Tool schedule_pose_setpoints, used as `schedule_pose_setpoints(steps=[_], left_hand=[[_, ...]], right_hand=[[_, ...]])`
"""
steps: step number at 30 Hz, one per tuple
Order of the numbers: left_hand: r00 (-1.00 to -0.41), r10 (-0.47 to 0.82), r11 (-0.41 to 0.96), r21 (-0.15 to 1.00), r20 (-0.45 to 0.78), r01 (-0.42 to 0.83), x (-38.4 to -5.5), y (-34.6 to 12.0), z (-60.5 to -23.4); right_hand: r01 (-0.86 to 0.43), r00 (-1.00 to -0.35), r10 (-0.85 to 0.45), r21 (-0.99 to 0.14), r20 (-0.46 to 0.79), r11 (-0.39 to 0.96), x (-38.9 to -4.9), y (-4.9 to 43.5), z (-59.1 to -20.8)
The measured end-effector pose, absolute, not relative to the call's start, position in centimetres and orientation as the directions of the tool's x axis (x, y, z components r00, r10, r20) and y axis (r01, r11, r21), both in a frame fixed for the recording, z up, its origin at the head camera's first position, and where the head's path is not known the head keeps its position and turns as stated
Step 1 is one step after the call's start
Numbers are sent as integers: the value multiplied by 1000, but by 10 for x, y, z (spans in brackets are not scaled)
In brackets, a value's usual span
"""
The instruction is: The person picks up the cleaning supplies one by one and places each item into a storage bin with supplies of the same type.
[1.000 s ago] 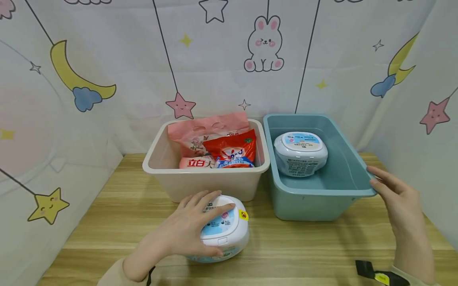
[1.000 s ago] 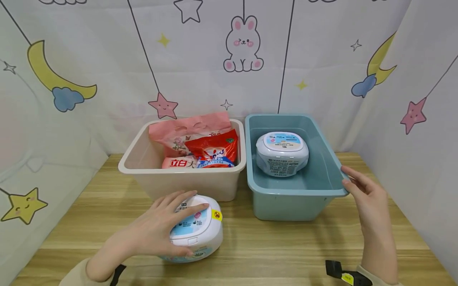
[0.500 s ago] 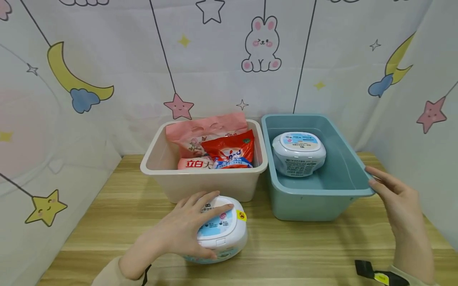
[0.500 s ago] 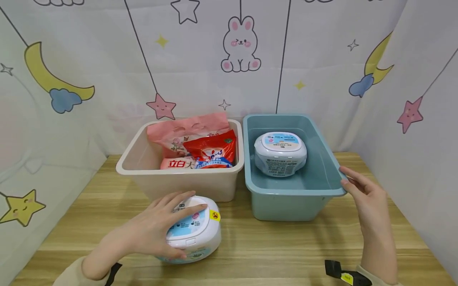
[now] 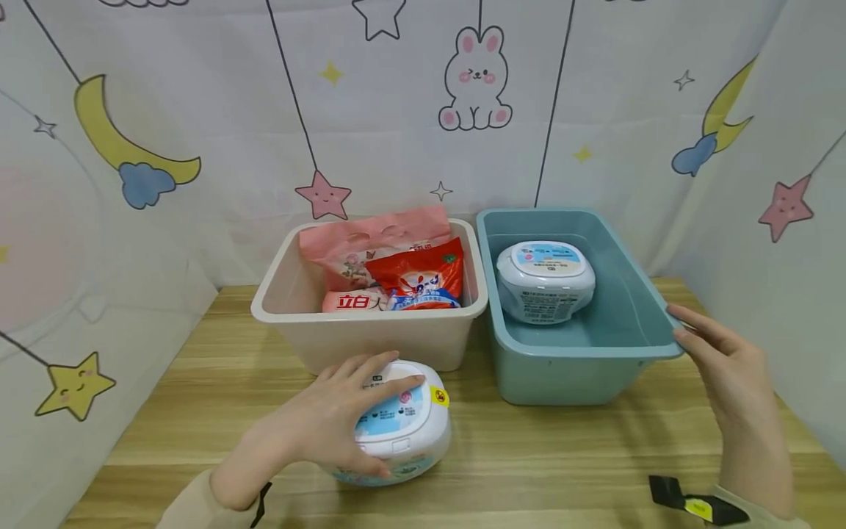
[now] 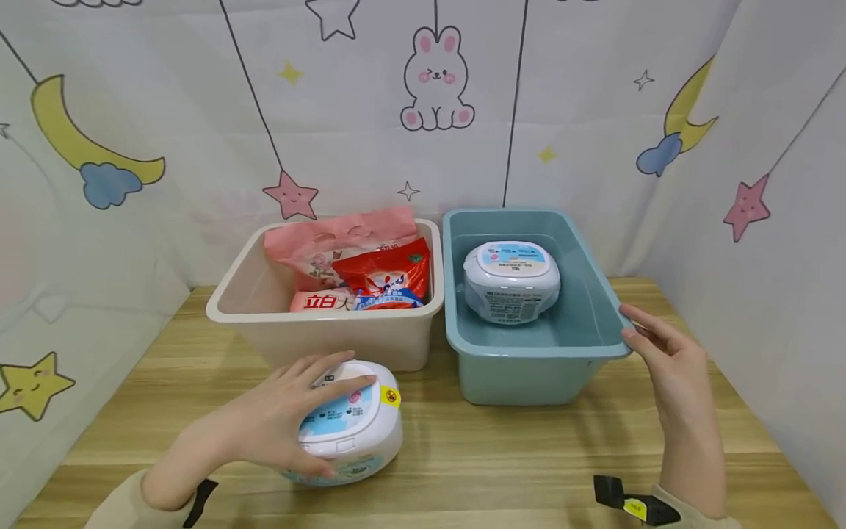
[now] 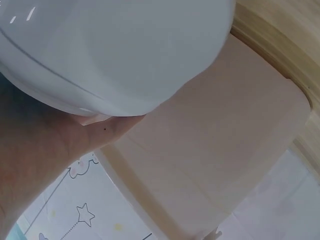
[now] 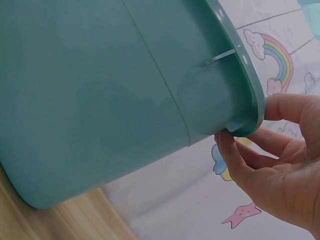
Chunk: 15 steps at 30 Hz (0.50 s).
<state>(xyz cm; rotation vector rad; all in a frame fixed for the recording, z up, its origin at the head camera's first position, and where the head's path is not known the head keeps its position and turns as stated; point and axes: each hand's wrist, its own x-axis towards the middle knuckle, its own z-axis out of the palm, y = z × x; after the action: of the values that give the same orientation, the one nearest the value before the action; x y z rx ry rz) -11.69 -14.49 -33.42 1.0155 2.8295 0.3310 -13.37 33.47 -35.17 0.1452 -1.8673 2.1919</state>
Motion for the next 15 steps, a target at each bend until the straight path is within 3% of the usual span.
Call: schedule_pose_setpoints(steps=[15], left_hand=[[-772, 634, 753, 260, -46, 604, -119, -145, -333]], right_hand=[[-233, -965, 153, -965, 214, -120, -135, 337, -351]])
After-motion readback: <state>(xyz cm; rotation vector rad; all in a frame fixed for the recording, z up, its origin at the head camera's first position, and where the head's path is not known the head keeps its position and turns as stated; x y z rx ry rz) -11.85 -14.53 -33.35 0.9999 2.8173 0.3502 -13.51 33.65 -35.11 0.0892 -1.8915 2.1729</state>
